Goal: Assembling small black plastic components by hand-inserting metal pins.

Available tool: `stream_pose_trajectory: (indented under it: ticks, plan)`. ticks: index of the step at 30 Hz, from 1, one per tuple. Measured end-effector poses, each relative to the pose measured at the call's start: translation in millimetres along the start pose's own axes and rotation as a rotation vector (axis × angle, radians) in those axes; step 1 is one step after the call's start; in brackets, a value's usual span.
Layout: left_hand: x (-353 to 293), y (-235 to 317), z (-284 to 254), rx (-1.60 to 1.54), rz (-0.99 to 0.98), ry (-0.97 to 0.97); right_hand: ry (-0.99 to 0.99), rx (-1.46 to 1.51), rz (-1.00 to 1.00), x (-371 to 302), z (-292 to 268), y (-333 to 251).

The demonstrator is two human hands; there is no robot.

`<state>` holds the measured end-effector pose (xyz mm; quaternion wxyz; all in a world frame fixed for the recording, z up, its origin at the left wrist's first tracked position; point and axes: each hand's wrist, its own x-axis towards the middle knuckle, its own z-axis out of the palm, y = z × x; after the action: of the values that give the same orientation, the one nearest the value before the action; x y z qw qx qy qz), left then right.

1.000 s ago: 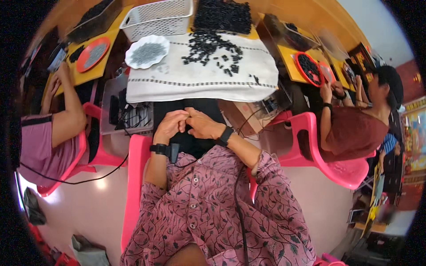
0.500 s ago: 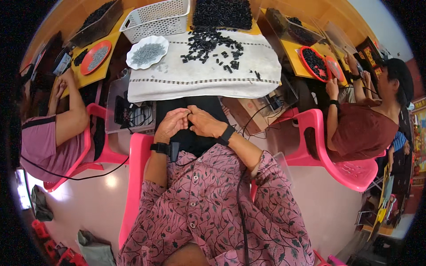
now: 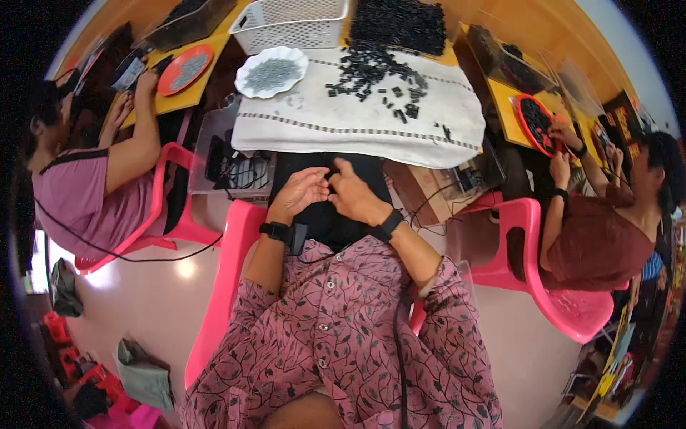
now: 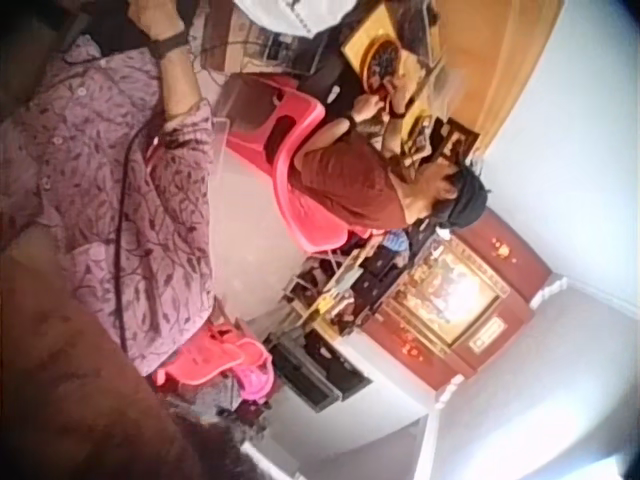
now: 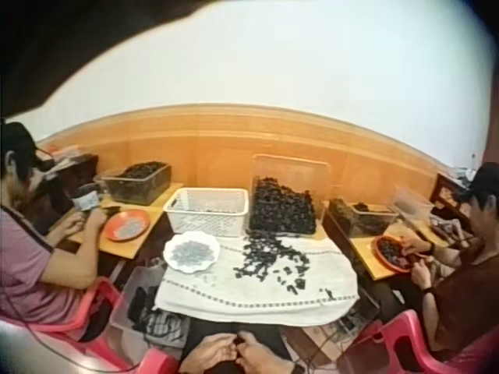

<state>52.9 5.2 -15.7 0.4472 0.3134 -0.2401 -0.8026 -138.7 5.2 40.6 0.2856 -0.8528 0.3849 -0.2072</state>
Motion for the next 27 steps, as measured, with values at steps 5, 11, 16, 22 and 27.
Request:
stream_pose_trajectory:
  ticks: [5, 11, 16, 22, 27]
  plan:
    - [-4, -3, 4, 0.030, 0.021, 0.015, 0.190, 0.629, 0.143, 15, -6, 14]
    - [-5, -6, 2, 0.021, -0.020, 0.021, 0.218, 1.098, 0.445, 24, -24, -3]
    - [-5, -6, 7, 0.081, -0.022, -0.018, 0.230, 0.974, 0.553, 21, -42, 2]
    - [-14, -8, 6, 0.165, -0.100, -0.103, 0.229, 1.128, 0.667, 18, -82, 19]
    - [-12, -9, 12, 0.145, -0.100, -0.112, 0.237, 1.096, 0.712, 7, -89, 31]
